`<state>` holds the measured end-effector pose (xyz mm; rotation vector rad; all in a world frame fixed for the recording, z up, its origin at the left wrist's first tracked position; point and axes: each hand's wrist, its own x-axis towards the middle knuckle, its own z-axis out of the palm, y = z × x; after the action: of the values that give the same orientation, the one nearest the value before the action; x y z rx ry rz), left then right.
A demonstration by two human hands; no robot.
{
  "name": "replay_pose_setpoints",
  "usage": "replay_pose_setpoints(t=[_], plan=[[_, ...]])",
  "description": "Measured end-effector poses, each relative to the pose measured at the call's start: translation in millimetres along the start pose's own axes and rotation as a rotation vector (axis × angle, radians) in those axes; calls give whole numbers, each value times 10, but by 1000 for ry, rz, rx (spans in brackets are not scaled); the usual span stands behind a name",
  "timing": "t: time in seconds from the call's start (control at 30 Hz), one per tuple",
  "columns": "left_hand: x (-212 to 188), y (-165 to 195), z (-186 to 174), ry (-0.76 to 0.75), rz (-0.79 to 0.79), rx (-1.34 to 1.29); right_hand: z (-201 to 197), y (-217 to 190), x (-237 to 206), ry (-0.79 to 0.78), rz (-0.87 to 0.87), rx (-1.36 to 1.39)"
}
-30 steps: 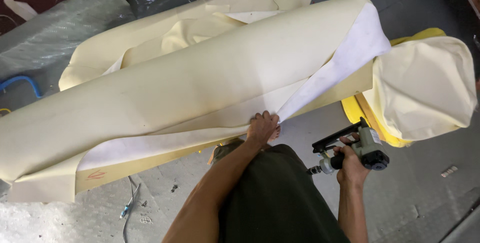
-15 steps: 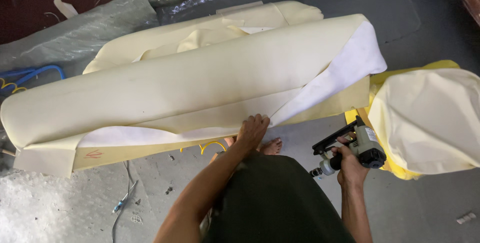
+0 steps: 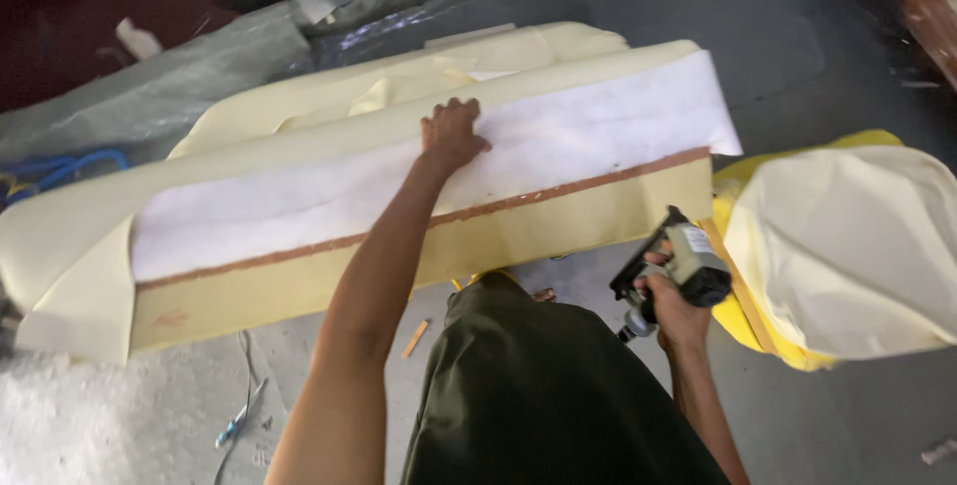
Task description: The person uses a pneumatic staple gun to attach white fabric to a padded furniture frame. They hold the fabric taut with one hand while stapling along the edge with the other, working along the length of the piece.
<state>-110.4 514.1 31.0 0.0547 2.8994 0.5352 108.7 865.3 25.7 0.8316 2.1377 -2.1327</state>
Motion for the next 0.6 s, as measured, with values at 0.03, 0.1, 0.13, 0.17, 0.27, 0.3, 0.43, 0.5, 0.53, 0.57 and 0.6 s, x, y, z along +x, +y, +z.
replay_pose_setpoints(t=[0.03, 0.1, 0.13, 0.17, 0.27, 0.3, 0.43, 0.5, 0.53, 0.57, 0.6], plan=[[60, 58, -2, -44, -51, -73, 7, 3, -1, -12, -15, -43], [200, 205, 29, -164, -28, -111, 72, 17, 23, -35, -49, -135], [254, 291, 53, -221, -24, -130, 102, 16, 27, -31, -31, -126], [293, 402, 84, -199, 17, -98, 160, 14, 51, -38, -14, -118], [294, 837, 257, -144, 167, 93, 373, -23, 125, -42, -1, -172], [256, 966, 329, -132, 240, 212, 440, -33, 136, -40, 2, -204], [28, 1166, 605, -164, 358, 457, 657, -38, 207, -88, 99, -342], [-1, 1092, 694, -53, 359, 474, 724, 0, 234, -150, 60, -330], [6, 1031, 725, -83, 389, 463, 748, 26, 235, -155, 50, -354], [35, 958, 745, -107, 417, 453, 778, 50, 255, -161, 34, -378], [76, 894, 758, -129, 445, 443, 807, 66, 281, -168, 17, -400]])
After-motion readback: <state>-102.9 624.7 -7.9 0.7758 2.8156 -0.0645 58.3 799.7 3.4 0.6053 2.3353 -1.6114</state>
